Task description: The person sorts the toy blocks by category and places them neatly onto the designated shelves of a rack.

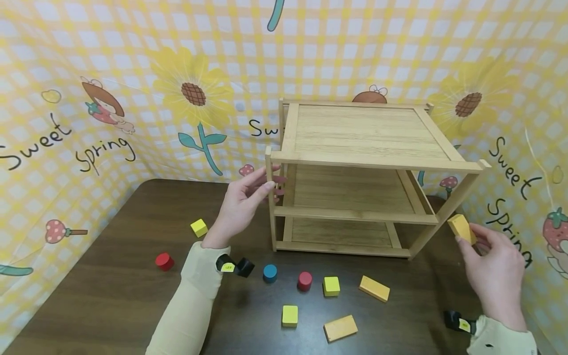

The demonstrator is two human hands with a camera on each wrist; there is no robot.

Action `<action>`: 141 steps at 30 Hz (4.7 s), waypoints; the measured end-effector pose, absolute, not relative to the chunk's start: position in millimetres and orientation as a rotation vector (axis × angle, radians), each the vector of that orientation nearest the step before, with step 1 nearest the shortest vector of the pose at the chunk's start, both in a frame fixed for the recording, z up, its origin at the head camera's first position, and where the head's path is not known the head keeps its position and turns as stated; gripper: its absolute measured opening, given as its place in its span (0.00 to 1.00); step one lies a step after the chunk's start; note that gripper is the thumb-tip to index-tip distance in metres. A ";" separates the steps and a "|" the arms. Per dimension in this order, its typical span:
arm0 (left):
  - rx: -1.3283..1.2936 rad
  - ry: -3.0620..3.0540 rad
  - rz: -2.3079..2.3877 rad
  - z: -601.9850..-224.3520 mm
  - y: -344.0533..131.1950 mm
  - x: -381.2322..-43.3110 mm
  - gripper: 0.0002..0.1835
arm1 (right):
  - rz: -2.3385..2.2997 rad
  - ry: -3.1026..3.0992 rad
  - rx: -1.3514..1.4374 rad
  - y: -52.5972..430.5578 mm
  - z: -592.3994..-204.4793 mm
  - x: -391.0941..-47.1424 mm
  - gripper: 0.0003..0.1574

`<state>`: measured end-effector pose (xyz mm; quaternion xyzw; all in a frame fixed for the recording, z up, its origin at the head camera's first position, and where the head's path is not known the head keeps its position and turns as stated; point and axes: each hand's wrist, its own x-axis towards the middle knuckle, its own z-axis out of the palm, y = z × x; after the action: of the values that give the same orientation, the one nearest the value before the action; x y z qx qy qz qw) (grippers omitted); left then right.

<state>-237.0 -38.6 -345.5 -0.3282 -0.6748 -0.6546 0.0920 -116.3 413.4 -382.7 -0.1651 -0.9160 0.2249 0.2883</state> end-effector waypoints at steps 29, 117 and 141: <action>-0.985 -1.990 -1.934 -346.9 -38.8 -240.0 0.22 | 0.916 -1.927 -0.481 377.0 -345.4 -103.7 0.27; -0.810 -1.986 -1.930 -353.6 -30.7 -232.3 0.23 | 1.121 -1.834 0.449 275.7 -278.2 -126.3 0.24; -0.800 -1.956 -1.918 -357.6 -28.3 -232.5 0.23 | 1.075 -1.875 0.521 245.3 -259.1 -124.2 0.23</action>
<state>-232.5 -28.3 -357.6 -0.2773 -0.6783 -0.6652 0.1435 -124.2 245.3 -259.1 0.2101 -0.7559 0.4336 0.4432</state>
